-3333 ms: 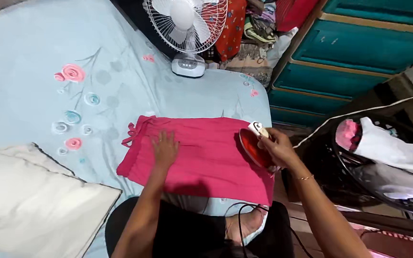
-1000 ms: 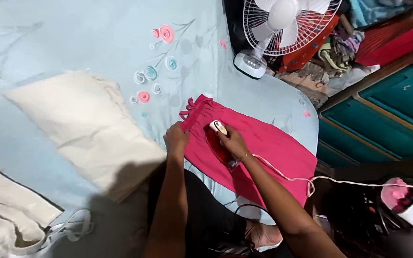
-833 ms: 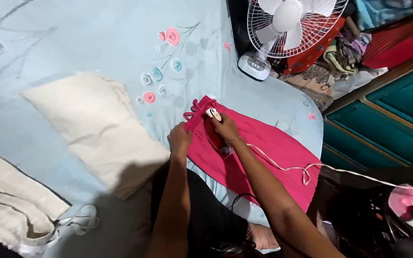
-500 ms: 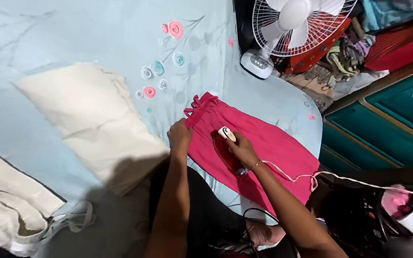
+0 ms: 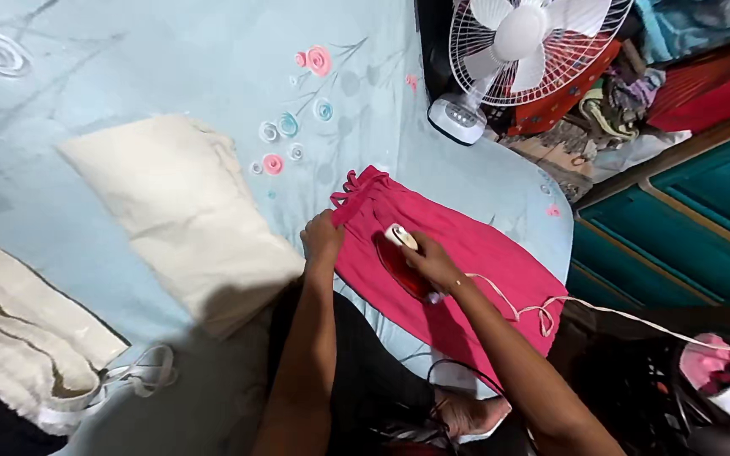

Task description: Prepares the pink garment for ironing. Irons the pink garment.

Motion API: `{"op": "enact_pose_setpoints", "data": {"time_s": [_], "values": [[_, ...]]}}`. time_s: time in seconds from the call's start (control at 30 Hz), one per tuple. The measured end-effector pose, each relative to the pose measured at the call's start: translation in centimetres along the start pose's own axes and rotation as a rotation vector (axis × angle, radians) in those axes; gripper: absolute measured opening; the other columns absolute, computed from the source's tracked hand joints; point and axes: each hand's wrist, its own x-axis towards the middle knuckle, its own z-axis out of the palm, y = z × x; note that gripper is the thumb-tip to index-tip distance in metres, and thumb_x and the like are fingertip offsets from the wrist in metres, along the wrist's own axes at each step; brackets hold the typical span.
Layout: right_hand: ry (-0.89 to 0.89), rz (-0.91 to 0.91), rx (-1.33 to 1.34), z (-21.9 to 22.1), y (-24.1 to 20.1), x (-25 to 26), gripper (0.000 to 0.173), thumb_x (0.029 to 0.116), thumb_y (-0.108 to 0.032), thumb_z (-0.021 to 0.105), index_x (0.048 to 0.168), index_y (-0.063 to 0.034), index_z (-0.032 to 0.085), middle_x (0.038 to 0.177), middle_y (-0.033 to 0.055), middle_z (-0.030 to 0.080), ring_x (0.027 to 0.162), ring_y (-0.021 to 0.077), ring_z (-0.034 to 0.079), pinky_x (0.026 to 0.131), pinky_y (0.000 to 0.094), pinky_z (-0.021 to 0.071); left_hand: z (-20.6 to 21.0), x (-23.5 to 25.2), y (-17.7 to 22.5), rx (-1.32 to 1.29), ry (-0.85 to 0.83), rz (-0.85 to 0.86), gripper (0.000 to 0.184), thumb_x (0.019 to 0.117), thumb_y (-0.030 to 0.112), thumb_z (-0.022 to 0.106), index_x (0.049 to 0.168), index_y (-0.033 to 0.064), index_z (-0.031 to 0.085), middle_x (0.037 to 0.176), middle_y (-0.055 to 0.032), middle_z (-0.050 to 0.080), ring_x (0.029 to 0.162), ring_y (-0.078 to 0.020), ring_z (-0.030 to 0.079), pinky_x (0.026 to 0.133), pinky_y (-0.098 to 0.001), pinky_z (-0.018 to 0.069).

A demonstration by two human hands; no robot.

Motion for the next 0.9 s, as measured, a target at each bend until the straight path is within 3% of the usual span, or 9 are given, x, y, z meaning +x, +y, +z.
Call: {"op": "enact_pose_setpoints", "data": {"time_s": [0.07,0.2,0.43,0.57,0.73,0.9], "values": [[-0.066,-0.063,-0.055,-0.2,2.0,-4.2,0.049,0.1031,-0.032,0.057,0.14,-0.0002,0.057,0.121,0.0219,0.069,0.111,0.0315,0.069,0.1,0.0514,0.0526,0.2,0.1,-0.2,-0.035,0.018,0.014,0.038,0.1007,0.018,0.065,0.135,0.0022,0.061,0.132,-0.0264,0.064,0.128,-0.0465,0.057,0.104,-0.0707,0.039],[-0.052,-0.177,-0.082,0.6,3.9,-7.9,0.048,0.1,-0.03,0.06,0.135,0.0032,0.06,0.112,0.0228,0.072,0.104,0.0328,0.072,0.094,0.0515,0.055,-0.6,0.5,0.1,-0.103,0.004,-0.033,0.035,0.1023,0.015,0.061,0.135,0.004,0.063,0.131,-0.0239,0.066,0.127,-0.044,0.06,0.106,-0.0681,0.0411],[0.05,-0.076,-0.027,3.3,-3.5,-1.1,0.044,0.1055,-0.031,0.056,0.135,0.0021,0.06,0.115,0.0235,0.07,0.11,0.0338,0.068,0.099,0.0515,0.0509,-0.8,0.8,-0.7,-0.252,0.038,-0.009,0.032,0.1057,0.017,0.057,0.132,0.0018,0.066,0.128,-0.0253,0.068,0.125,-0.0441,0.061,0.107,-0.0646,0.0433],[-0.047,-0.139,-0.005,4.2,-5.2,1.6,0.043,0.105,-0.032,0.059,0.134,0.0004,0.06,0.114,0.0236,0.07,0.109,0.0353,0.068,0.098,0.0539,0.0512,-0.7,0.8,-1.6,-0.261,0.025,0.026,0.032,0.1056,0.017,0.057,0.132,0.0006,0.065,0.127,-0.0279,0.067,0.123,-0.0472,0.061,0.104,-0.0685,0.0439],[-0.288,-0.247,-0.149,3.0,-2.0,-3.0,0.049,0.1039,-0.035,0.057,0.139,-0.0006,0.058,0.12,0.024,0.069,0.114,0.0368,0.067,0.102,0.0562,0.0493,-0.2,1.7,-1.6,-0.22,0.004,0.004,0.031,0.1057,0.015,0.055,0.132,0.0011,0.065,0.129,-0.0265,0.067,0.125,-0.0451,0.061,0.107,-0.0662,0.043],[-0.154,-0.156,-0.174,0.4,4.6,-10.2,0.051,0.0997,-0.036,0.062,0.137,-0.0012,0.061,0.117,0.0234,0.071,0.11,0.0385,0.069,0.098,0.0603,0.0514,-0.4,1.4,-1.4,-0.21,0.008,0.0,0.031,0.1061,0.015,0.055,0.132,0.0009,0.065,0.128,-0.0268,0.067,0.125,-0.0451,0.061,0.106,-0.0662,0.0435]]}}
